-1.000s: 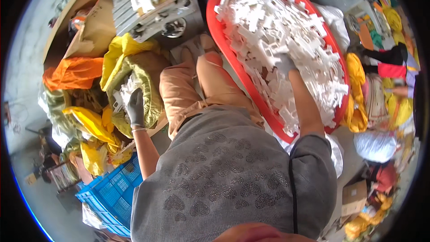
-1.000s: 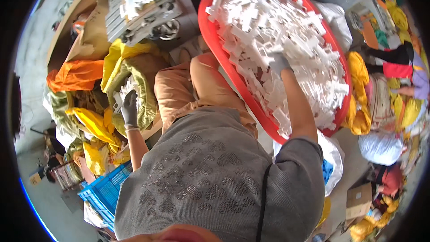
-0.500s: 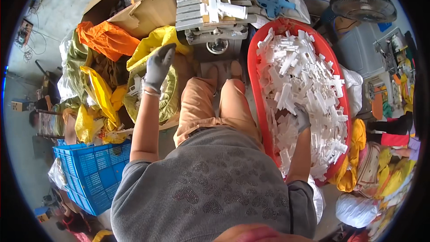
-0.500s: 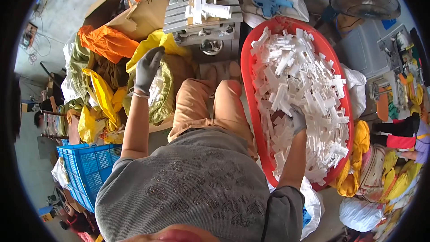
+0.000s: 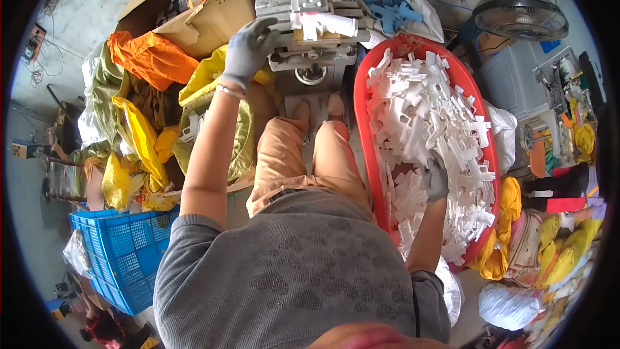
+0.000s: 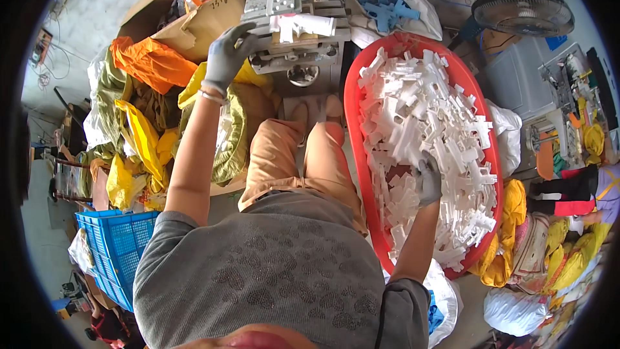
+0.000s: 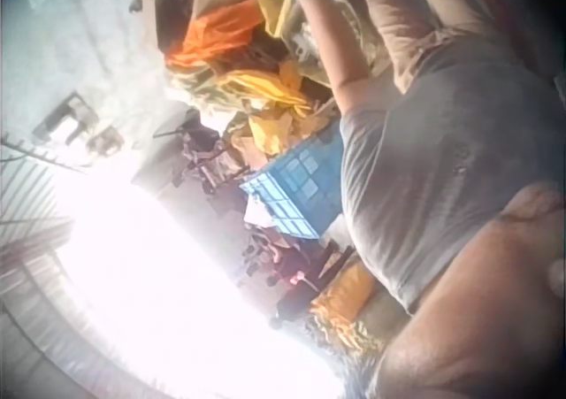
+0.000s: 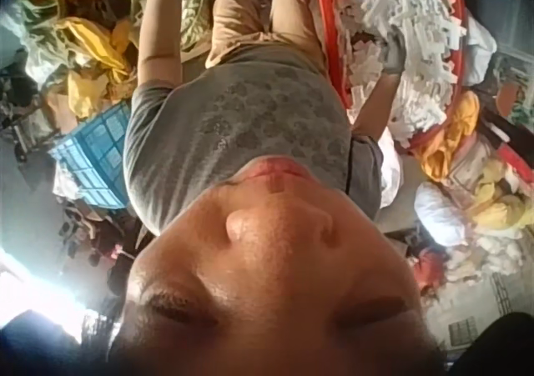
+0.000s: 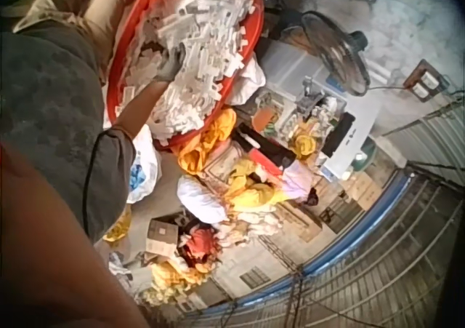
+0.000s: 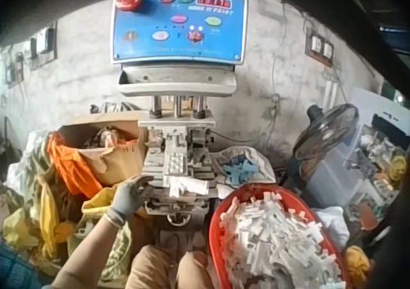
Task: Operating a small industrial machine to join plastic components and subsequently bagging the finished products.
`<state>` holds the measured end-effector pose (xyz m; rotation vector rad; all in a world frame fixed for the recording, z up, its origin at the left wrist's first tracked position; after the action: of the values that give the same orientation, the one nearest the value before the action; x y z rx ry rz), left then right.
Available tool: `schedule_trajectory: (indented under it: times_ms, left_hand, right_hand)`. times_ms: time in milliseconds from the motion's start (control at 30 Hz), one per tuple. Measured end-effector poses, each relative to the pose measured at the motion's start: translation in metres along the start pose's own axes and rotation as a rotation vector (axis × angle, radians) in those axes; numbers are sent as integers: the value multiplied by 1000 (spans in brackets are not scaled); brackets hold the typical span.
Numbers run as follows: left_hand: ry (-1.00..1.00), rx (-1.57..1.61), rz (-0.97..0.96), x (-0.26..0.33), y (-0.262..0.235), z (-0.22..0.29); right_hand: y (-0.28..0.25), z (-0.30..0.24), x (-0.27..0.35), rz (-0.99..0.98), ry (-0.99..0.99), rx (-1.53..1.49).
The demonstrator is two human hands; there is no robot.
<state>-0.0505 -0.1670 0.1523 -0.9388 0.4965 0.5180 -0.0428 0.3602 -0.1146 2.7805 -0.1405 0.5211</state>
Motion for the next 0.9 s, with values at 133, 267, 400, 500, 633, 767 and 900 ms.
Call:
schedule_trajectory:
  times_ms: [133,267,400,500,633,767,900]
  left_hand:
    - [50,2,-94,-23,15,-3]
    - [111,124,-235,-39,33,1]
    - [60,151,-202,-38,27,-2]
    - [42,162,-90,-31,13,-4]
    - [-68,213,158,7,-25,-32]
    - [-311,155,314,90,-68,-106]
    - [-707,-20,286,189,-105,-170]
  right_hand:
    - [33,-21,9,-135,-92,5]
    - [63,-49,4,-131,-129,-32]
    - [134,-93,1,-290,-237,-157]
    - [195,-125,-11,-463,-301,-174]
    - [295,-169,-2,-592,-744,282]
    - [367,-161,-19,-636,-301,227]
    - [391,-162,-36,-601,-432,524]
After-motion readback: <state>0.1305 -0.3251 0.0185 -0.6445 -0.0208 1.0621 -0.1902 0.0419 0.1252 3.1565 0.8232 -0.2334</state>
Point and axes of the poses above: each hand's wrist, its own x-axis away from the middle knuckle, its own y-axis out of the palm, z = x × y, the point moved 6 cm from there along -x, towards the middle knuckle, and after that the axes turned 2 degrees about z, right-handed, at the moved point
